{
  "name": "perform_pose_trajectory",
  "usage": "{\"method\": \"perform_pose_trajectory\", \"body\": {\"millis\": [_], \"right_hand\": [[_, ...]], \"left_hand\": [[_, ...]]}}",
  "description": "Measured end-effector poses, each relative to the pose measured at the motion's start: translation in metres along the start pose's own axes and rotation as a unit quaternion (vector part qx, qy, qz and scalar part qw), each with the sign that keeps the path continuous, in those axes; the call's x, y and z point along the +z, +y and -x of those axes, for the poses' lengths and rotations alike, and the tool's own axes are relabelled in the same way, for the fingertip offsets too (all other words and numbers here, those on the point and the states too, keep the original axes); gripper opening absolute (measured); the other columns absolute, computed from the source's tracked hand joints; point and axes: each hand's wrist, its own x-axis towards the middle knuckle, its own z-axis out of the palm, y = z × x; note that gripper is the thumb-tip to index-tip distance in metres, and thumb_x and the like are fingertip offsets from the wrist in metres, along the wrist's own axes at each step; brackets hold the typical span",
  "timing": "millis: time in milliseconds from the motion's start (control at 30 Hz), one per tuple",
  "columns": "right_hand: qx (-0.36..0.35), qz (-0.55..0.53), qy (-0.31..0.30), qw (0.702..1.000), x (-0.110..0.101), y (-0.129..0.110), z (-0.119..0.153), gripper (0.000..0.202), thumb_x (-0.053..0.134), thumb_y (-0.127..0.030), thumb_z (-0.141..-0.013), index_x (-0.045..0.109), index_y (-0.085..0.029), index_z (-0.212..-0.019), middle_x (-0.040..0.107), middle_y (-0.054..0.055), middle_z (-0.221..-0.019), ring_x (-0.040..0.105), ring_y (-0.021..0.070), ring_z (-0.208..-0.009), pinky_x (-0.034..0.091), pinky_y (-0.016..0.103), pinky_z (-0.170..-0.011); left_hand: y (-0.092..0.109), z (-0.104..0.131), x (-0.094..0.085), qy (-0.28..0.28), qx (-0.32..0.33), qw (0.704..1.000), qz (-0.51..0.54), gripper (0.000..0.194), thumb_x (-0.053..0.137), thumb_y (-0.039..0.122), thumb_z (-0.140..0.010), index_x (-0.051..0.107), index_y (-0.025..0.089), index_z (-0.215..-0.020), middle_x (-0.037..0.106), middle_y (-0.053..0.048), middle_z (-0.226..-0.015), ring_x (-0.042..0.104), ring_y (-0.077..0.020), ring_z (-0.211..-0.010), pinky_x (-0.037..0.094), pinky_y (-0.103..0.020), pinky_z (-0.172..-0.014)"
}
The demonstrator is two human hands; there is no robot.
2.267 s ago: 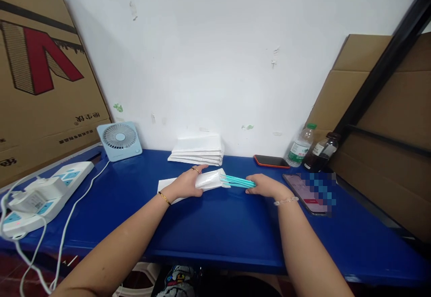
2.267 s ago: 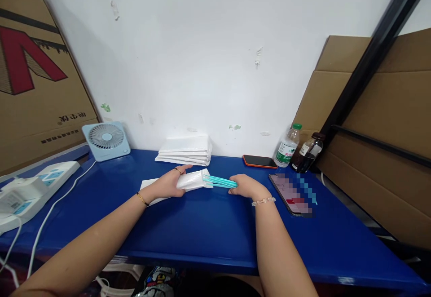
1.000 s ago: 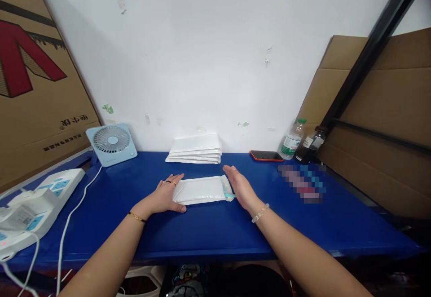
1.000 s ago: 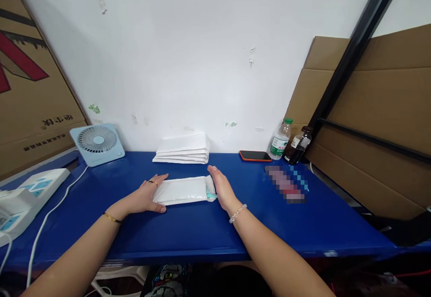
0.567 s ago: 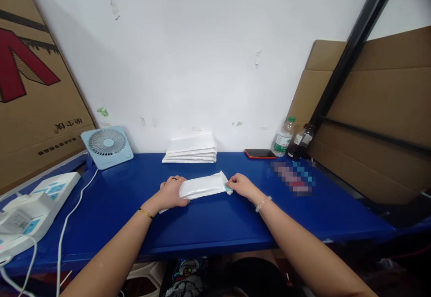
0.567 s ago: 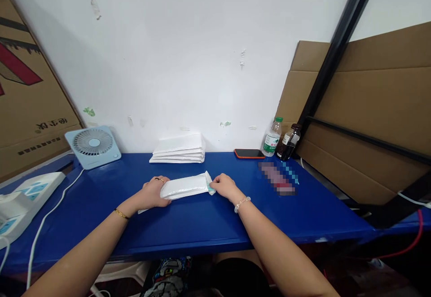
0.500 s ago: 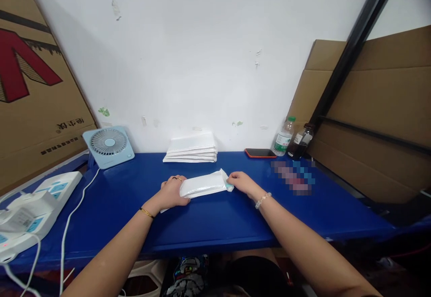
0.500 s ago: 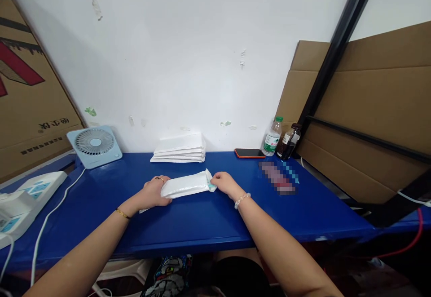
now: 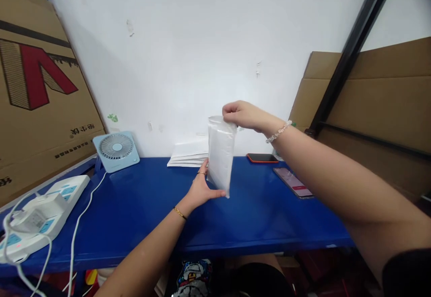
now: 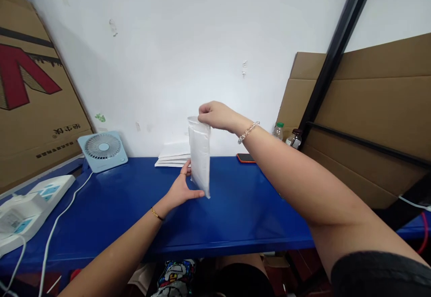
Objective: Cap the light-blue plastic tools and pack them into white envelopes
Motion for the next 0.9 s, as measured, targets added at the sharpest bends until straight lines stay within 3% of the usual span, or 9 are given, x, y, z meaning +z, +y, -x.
{"method": "perform_pose_trajectory", "body": {"millis": [100,167,233,400,533,633,700,800,900], "right_hand": [[-0.022,0.02,0.007,1.0,-0.011,-0.005,0.004,0.02,0.058,-0.013,-0.075,0.047,-0.017,-0.058,0.039,-0.003,-0.055,0.033,0.0082,-0.052,0.024,0.023,-0.048],[-0.023,0.01,0.013,1.0,-0.015,-0.001,0.008,0.02,0.059,-0.016,-0.078,0.048,-0.018,-0.06,0.041,-0.002,-0.056,0.034,0.0084,-0.051,0.025,0.023,-0.047],[-0.023,-0.022,0.027,0.999,-0.018,0.006,0.012,0.019,0.061,-0.022,-0.081,0.051,-0.018,-0.065,0.044,-0.002,-0.058,0.037,0.0088,-0.051,0.029,0.023,-0.046],[-0.093,-0.161,0.04,0.982,-0.021,0.029,0.032,0.034,0.048,-0.048,-0.089,0.06,-0.016,-0.089,0.059,0.005,-0.082,0.055,0.0132,-0.072,0.045,0.026,-0.062],[-0.152,-0.143,0.009,0.978,-0.009,0.043,0.051,0.037,0.063,-0.046,-0.08,0.063,-0.018,-0.105,0.063,0.007,-0.107,0.057,0.0191,-0.099,0.046,0.034,-0.086],[-0.158,-0.087,-0.018,0.983,0.002,0.05,0.058,0.033,0.068,-0.042,-0.076,0.067,-0.017,-0.098,0.067,0.007,-0.099,0.058,0.02,-0.095,0.044,0.036,-0.088],[-0.135,-0.069,-0.039,0.988,0.004,0.056,0.06,0.03,0.066,-0.043,-0.077,0.069,-0.016,-0.089,0.067,0.005,-0.085,0.06,0.0183,-0.083,0.047,0.034,-0.078],[-0.054,-0.052,-0.038,0.996,-0.006,0.074,0.059,0.031,0.063,-0.045,-0.078,0.07,-0.015,-0.084,0.064,0.003,-0.072,0.055,0.0137,-0.065,0.044,0.027,-0.059],[0.048,-0.029,0.015,0.998,-0.027,0.113,0.059,0.031,0.065,-0.045,-0.077,0.07,-0.015,-0.085,0.063,0.003,-0.069,0.052,0.0118,-0.058,0.041,0.024,-0.051]], "left_hand": [[0.008,-0.013,0.006,-0.023,0.003,0.984,0.176,0.087,0.081,0.034,-0.06,0.04,0.019,-0.135,0.056,-0.013,-0.125,0.052,-0.028,-0.116,0.036,-0.042,-0.102],[0.017,-0.02,0.013,-0.05,-0.001,0.957,0.286,0.058,0.075,0.035,-0.069,0.055,0.019,-0.12,0.062,-0.009,-0.119,0.055,-0.0246,-0.112,0.038,-0.038,-0.1],[0.024,-0.023,0.021,-0.071,-0.024,0.927,0.368,0.043,0.072,0.036,-0.074,0.061,0.02,-0.112,0.066,-0.007,-0.112,0.059,-0.0216,-0.105,0.04,-0.035,-0.098],[0.027,-0.017,0.027,-0.123,-0.11,0.86,0.482,0.035,0.073,0.031,-0.074,0.061,0.019,-0.104,0.068,-0.003,-0.088,0.063,-0.0138,-0.076,0.048,-0.026,-0.076],[0.022,-0.011,0.019,-0.213,-0.161,0.826,0.496,0.025,0.07,0.033,-0.074,0.06,0.015,-0.09,0.058,0.0,-0.065,0.054,-0.0099,-0.05,0.043,-0.025,-0.055],[0.018,-0.009,0.015,-0.294,-0.177,0.786,0.514,0.019,0.062,0.029,-0.079,0.061,0.014,-0.09,0.051,0.002,-0.061,0.047,-0.0066,-0.042,0.038,-0.023,-0.051],[0.016,-0.01,0.014,-0.319,-0.189,0.762,0.532,0.023,0.056,0.031,-0.082,0.061,0.014,-0.097,0.051,0.002,-0.062,0.044,-0.0053,-0.04,0.036,-0.023,-0.049],[0.01,-0.013,0.014,-0.302,-0.243,0.765,0.514,0.035,0.051,0.038,-0.086,0.059,0.013,-0.11,0.061,-0.007,-0.081,0.058,-0.0125,-0.057,0.042,-0.026,-0.055],[0.0,-0.019,0.017,-0.185,-0.333,0.804,0.456,0.035,0.051,0.04,-0.086,0.059,0.014,-0.108,0.063,-0.012,-0.099,0.063,-0.0192,-0.082,0.046,-0.028,-0.065]]}}
